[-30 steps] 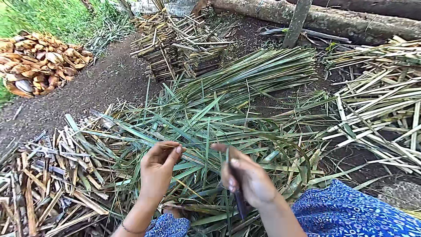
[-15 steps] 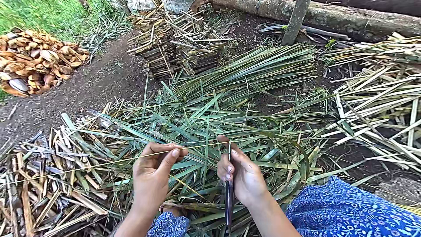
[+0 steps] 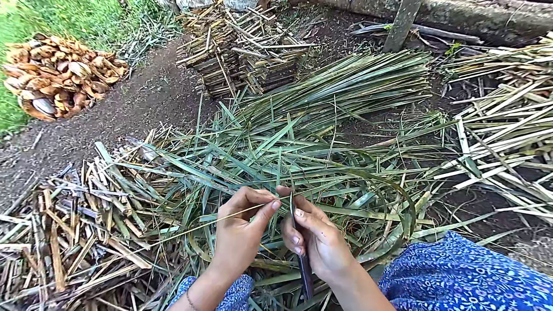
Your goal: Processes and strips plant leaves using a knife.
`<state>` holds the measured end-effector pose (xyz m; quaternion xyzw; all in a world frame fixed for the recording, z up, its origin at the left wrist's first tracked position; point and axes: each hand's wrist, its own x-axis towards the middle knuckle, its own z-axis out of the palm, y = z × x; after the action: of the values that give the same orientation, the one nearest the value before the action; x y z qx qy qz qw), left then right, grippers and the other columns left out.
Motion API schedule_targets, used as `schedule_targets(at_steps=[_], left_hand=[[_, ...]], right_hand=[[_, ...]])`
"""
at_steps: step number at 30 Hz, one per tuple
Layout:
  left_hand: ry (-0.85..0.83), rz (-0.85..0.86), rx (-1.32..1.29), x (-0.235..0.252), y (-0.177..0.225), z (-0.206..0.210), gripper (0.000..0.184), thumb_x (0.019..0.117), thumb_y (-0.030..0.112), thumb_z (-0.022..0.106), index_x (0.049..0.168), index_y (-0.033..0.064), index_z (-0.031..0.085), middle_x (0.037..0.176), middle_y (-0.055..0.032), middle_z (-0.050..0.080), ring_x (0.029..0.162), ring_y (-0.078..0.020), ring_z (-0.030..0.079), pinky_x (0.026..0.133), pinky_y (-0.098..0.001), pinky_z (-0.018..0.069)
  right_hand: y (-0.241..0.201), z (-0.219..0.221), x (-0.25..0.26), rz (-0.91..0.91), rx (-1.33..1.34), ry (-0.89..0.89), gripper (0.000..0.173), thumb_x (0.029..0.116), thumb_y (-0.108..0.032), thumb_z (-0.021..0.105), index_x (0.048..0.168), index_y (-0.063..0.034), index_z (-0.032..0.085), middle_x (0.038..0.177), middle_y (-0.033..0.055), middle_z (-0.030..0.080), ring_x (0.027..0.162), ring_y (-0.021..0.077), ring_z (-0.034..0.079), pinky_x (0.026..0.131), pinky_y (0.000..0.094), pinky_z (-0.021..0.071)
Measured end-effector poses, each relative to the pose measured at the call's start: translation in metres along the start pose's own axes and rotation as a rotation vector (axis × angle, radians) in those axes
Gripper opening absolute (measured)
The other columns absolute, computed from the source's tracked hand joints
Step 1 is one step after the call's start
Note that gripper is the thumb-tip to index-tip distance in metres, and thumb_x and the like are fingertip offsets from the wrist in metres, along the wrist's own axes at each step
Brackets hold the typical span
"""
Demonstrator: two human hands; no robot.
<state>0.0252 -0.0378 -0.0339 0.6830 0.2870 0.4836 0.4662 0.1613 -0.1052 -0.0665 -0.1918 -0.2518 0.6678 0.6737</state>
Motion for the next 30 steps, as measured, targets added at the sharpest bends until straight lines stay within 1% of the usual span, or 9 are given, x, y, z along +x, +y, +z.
schedule_targets(at_steps=[4, 9, 11, 14, 16, 18, 22, 27, 30], left_hand=[[0.001, 0.053, 0.001, 0.0, -0.002, -0.003, 0.01, 0.091, 0.007, 0.074, 0.093, 0.015, 0.069, 0.096, 0.0036, 0.075, 0.086, -0.0084, 0.073, 0.078, -0.0248, 0.0627], [-0.013, 0.087, 0.043, -0.002, -0.003, -0.008, 0.009, 0.0912, 0.006, 0.073, 0.095, 0.0137, 0.07, 0.096, 0.0038, 0.075, 0.086, -0.0089, 0.073, 0.08, -0.0253, 0.0627], [-0.01, 0.114, 0.052, -0.003, -0.004, -0.006, 0.009, 0.0914, 0.006, 0.073, 0.094, 0.0142, 0.07, 0.096, 0.0042, 0.075, 0.086, -0.0086, 0.073, 0.08, -0.0254, 0.0628], [0.069, 0.162, 0.1, -0.001, 0.008, -0.017, 0.01, 0.0928, 0.014, 0.074, 0.096, 0.0232, 0.07, 0.099, 0.0083, 0.075, 0.086, -0.0069, 0.073, 0.078, -0.0239, 0.0626], [0.105, 0.211, 0.152, 0.001, 0.013, -0.026, 0.012, 0.0934, 0.016, 0.074, 0.098, 0.0255, 0.069, 0.102, 0.0096, 0.074, 0.087, -0.0062, 0.072, 0.079, -0.023, 0.0622], [0.086, 0.238, 0.187, 0.0, 0.007, -0.024, 0.011, 0.0933, 0.013, 0.074, 0.097, 0.0222, 0.07, 0.102, 0.0084, 0.075, 0.089, -0.0065, 0.073, 0.081, -0.0232, 0.0623], [-0.002, 0.321, 0.246, -0.005, -0.002, -0.014, 0.005, 0.0947, 0.011, 0.073, 0.096, 0.0144, 0.069, 0.102, 0.0047, 0.074, 0.093, -0.0048, 0.071, 0.081, -0.0195, 0.0603], [-0.089, 0.418, 0.231, -0.006, 0.001, -0.01, 0.004, 0.0965, 0.008, 0.069, 0.098, 0.0096, 0.067, 0.106, -0.0001, 0.074, 0.1, -0.0076, 0.071, 0.088, -0.0217, 0.059], [-0.095, 0.421, 0.248, -0.006, 0.002, -0.012, 0.004, 0.0972, 0.011, 0.07, 0.097, 0.0106, 0.066, 0.105, 0.0018, 0.074, 0.097, -0.0053, 0.071, 0.084, -0.0193, 0.0591]], right_hand=[[-0.011, -0.01, 0.003, 0.014, -0.01, 0.032, 0.04, 0.1048, -0.016, 0.035, 0.14, -0.0071, 0.051, 0.06, -0.0088, 0.052, 0.051, -0.0011, 0.05, 0.051, 0.0147, 0.0434], [-0.032, -0.033, 0.012, -0.058, -0.013, 0.245, 0.047, 0.1069, -0.014, 0.022, 0.147, -0.0064, 0.045, 0.058, -0.0054, 0.05, 0.046, 0.0014, 0.049, 0.048, 0.0152, 0.0443], [-0.032, -0.034, 0.013, -0.073, 0.018, 0.3, 0.047, 0.1077, -0.014, 0.02, 0.144, -0.0067, 0.048, 0.058, -0.0047, 0.05, 0.046, 0.0018, 0.049, 0.047, 0.0153, 0.0444], [-0.039, -0.051, 0.02, -0.128, 0.05, 0.502, 0.048, 0.1117, -0.024, 0.015, 0.132, -0.0108, 0.057, 0.056, -0.007, 0.048, 0.043, 0.0008, 0.045, 0.044, 0.0151, 0.0411], [-0.045, -0.063, 0.021, -0.15, 0.059, 0.561, 0.049, 0.1118, -0.025, 0.014, 0.132, -0.0116, 0.056, 0.055, -0.0067, 0.045, 0.042, 0.0022, 0.043, 0.043, 0.0167, 0.0401], [-0.04, -0.056, 0.015, -0.107, -0.013, 0.379, 0.045, 0.1095, -0.021, 0.017, 0.137, -0.0114, 0.052, 0.056, -0.0086, 0.048, 0.045, 0.0003, 0.046, 0.046, 0.0159, 0.0424], [-0.023, -0.021, 0.004, 0.048, -0.06, -0.156, 0.044, 0.1036, -0.024, 0.044, 0.146, -0.0111, 0.046, 0.064, -0.0126, 0.057, 0.053, -0.0041, 0.05, 0.052, 0.0134, 0.0432], [-0.021, -0.003, 0.0, 0.067, -0.097, -0.285, 0.042, 0.1063, -0.022, 0.045, 0.145, -0.005, 0.047, 0.069, -0.0124, 0.057, 0.056, -0.005, 0.05, 0.054, 0.0115, 0.0428], [-0.025, -0.012, 0.001, 0.005, -0.098, -0.237, 0.04, 0.1059, -0.028, 0.05, 0.14, -0.009, 0.056, 0.067, -0.0133, 0.057, 0.055, -0.0053, 0.051, 0.053, 0.0119, 0.0436]])
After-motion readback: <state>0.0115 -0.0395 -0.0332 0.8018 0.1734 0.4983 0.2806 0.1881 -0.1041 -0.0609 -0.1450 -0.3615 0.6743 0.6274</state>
